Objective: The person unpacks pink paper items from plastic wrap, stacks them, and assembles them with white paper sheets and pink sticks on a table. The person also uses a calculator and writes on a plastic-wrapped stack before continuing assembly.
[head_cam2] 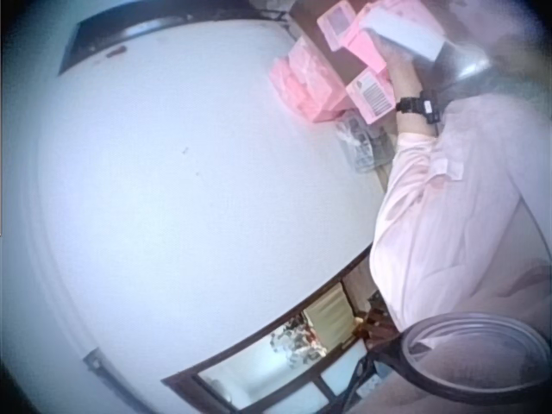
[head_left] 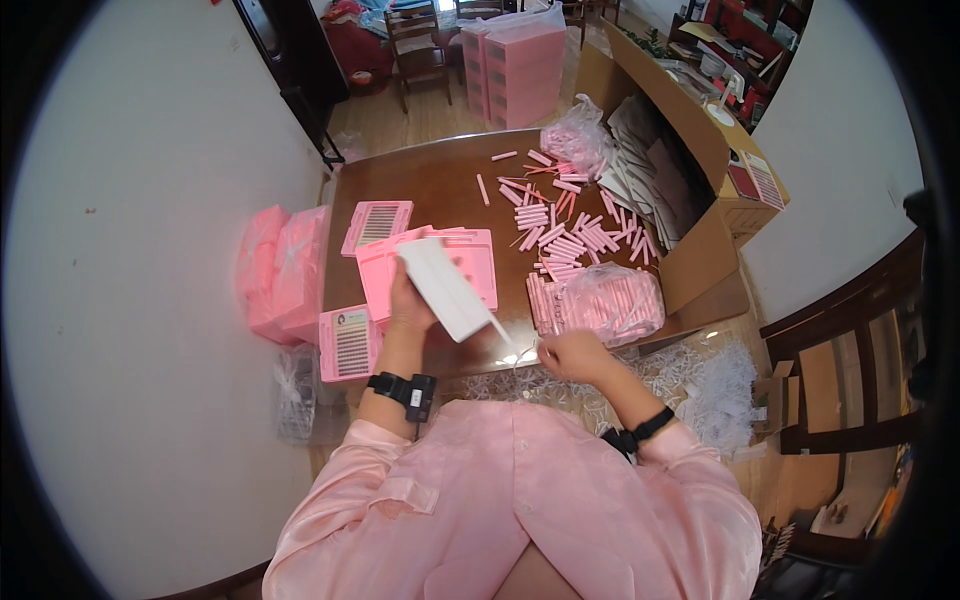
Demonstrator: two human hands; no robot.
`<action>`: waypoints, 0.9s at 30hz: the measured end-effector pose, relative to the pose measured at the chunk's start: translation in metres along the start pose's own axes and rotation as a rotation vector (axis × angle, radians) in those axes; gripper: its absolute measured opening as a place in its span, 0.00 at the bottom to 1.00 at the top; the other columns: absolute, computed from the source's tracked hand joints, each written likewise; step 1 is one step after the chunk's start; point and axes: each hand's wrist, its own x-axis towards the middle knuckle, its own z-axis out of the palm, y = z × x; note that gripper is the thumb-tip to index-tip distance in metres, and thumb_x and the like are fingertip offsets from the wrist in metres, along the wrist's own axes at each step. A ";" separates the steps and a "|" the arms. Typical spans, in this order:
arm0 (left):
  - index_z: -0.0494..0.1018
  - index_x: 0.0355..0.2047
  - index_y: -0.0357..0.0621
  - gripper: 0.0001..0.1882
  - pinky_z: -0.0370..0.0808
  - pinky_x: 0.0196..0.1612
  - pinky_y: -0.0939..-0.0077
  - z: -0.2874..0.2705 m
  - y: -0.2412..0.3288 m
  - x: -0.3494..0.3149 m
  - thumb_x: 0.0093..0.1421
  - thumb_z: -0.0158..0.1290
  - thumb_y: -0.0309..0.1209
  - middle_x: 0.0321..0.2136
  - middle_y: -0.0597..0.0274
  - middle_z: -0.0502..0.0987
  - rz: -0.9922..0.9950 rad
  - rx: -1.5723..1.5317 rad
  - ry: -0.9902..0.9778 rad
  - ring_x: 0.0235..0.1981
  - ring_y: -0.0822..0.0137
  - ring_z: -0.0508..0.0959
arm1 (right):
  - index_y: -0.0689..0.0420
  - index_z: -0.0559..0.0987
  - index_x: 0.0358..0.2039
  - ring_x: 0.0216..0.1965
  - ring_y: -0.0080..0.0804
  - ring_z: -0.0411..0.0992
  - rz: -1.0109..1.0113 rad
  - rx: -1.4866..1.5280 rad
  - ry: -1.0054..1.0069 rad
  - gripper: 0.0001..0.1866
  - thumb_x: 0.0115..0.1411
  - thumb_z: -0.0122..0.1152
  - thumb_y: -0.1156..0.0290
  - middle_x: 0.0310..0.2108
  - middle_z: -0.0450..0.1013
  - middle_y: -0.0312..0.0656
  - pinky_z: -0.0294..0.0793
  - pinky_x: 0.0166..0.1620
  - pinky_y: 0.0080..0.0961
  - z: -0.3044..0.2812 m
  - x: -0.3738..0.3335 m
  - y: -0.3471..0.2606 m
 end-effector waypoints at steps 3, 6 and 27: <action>0.51 0.72 0.58 0.44 0.74 0.55 0.44 -0.025 0.026 0.001 0.62 0.50 0.63 0.63 0.58 0.66 0.102 0.125 0.137 0.55 0.51 0.73 | 0.52 0.85 0.43 0.46 0.44 0.79 0.223 -0.346 -0.692 0.19 0.56 0.62 0.55 0.43 0.80 0.47 0.78 0.47 0.43 0.039 -0.038 0.019; 0.43 0.74 0.57 0.50 0.70 0.59 0.52 -0.027 0.027 0.003 0.60 0.62 0.44 0.66 0.57 0.61 0.118 0.559 0.206 0.59 0.55 0.68 | 0.57 0.84 0.47 0.53 0.42 0.76 0.354 -0.269 -0.652 0.28 0.51 0.67 0.50 0.50 0.78 0.45 0.76 0.53 0.39 0.041 -0.039 0.040; 0.44 0.72 0.38 0.72 0.57 0.65 0.53 0.075 -0.013 -0.006 0.32 0.74 0.46 0.59 0.45 0.66 0.296 1.883 -0.381 0.59 0.44 0.67 | 0.62 0.81 0.38 0.21 0.14 0.67 0.151 1.174 0.330 0.12 0.64 0.64 0.65 0.25 0.75 0.31 0.64 0.24 0.15 -0.031 0.077 -0.016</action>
